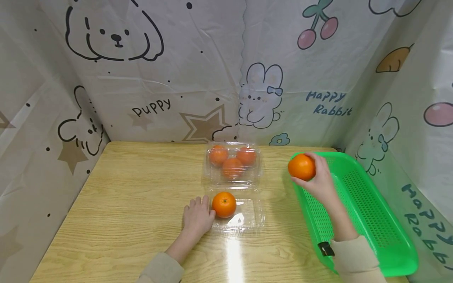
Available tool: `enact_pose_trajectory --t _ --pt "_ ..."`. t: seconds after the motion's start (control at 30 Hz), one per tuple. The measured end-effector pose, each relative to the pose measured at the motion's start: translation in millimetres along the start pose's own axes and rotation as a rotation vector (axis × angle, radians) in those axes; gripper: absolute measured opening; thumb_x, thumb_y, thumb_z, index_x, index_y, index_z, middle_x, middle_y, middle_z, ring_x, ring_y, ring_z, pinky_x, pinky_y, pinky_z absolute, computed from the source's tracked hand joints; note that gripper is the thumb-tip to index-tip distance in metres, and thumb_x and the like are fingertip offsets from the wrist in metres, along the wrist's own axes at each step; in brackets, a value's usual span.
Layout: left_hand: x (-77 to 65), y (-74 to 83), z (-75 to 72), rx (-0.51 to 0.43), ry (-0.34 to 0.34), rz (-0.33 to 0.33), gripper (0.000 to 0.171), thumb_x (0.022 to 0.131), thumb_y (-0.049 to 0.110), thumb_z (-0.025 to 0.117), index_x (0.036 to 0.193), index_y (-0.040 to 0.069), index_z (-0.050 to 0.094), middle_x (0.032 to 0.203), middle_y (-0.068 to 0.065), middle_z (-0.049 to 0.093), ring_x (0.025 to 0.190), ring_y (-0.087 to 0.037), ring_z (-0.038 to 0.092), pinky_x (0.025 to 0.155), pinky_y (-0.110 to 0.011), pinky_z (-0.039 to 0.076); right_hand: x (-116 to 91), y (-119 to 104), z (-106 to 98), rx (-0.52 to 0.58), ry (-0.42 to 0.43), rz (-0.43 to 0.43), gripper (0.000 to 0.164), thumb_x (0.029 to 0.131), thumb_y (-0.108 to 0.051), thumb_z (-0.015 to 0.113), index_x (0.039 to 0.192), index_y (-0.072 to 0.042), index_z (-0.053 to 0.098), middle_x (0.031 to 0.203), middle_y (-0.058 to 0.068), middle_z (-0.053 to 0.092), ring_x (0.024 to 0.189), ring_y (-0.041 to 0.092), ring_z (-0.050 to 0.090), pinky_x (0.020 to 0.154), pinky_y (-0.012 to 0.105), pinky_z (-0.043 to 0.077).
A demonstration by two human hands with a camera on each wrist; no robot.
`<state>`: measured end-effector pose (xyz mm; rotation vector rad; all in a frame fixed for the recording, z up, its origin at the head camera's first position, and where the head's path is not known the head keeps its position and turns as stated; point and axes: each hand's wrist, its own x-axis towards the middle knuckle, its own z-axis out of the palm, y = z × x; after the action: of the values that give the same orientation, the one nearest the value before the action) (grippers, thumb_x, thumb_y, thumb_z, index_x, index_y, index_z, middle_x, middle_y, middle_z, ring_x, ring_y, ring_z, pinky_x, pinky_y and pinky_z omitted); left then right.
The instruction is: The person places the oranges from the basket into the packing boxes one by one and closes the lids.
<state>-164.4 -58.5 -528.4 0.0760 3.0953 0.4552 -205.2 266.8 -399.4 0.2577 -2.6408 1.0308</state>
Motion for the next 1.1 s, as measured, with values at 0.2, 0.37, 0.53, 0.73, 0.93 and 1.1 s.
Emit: enact_pose_trajectory --t 0.2,0.37,0.53,0.73,0.93,1.1 --pt "-0.6 0.5 -1.7 0.000 -0.005 0.000 0.039 0.081 0.032 0.053 0.109 0.005 0.050 0.095 -0.016 0.053 0.085 -0.031 0.049 0.070 -0.045 0.041 -5 -9 15 0.008 -0.035 -0.009 0.073 0.065 -0.006 0.079 0.127 -0.003 0.039 0.123 0.022 0.038 0.106 0.039 0.043 0.082 0.059 0.039" --pt "0.1 0.5 0.2 -0.006 -0.007 -0.005 0.040 0.081 0.032 0.053 0.110 0.005 0.051 0.096 -0.015 0.053 0.086 -0.031 0.048 0.070 -0.045 0.041 -10 -17 26 0.012 -0.075 0.006 0.075 0.065 -0.008 0.080 0.128 -0.005 0.039 0.125 0.020 0.038 0.107 0.038 0.044 0.083 0.058 0.040" --pt "0.5 0.1 1.2 -0.006 -0.002 -0.007 0.041 0.081 0.032 0.052 0.111 0.005 0.051 0.096 -0.016 0.053 0.087 -0.031 0.049 0.070 -0.045 0.040 -14 -24 39 0.018 -0.106 -0.003 0.076 0.064 -0.012 0.081 0.127 -0.006 0.040 0.125 0.018 0.039 0.107 0.036 0.043 0.084 0.057 0.040" --pt "0.2 0.5 0.4 -0.012 -0.001 -0.007 0.042 0.080 0.031 0.053 0.113 0.005 0.051 0.097 -0.016 0.054 0.087 -0.031 0.049 0.070 -0.045 0.041 -20 -28 54 0.033 -0.122 -0.040 0.074 0.063 -0.012 0.081 0.125 -0.005 0.041 0.125 0.016 0.041 0.109 0.034 0.044 0.084 0.056 0.042" --pt "0.1 0.8 0.4 -0.012 -0.003 -0.007 0.042 0.080 0.031 0.053 0.112 0.005 0.051 0.097 -0.016 0.054 0.087 -0.031 0.049 0.070 -0.045 0.040 -27 -30 68 0.040 -0.131 -0.049 0.075 0.061 -0.013 0.082 0.124 -0.005 0.043 0.124 0.016 0.043 0.109 0.034 0.045 0.087 0.055 0.042" --pt "0.1 0.6 0.3 -0.011 -0.001 -0.008 0.040 0.080 0.031 0.053 0.110 0.005 0.051 0.096 -0.016 0.053 0.086 -0.031 0.049 0.070 -0.045 0.040 -33 -29 79 0.041 -0.161 -0.024 0.074 0.062 -0.013 0.082 0.125 -0.008 0.043 0.123 0.014 0.044 0.107 0.033 0.047 0.085 0.054 0.042"
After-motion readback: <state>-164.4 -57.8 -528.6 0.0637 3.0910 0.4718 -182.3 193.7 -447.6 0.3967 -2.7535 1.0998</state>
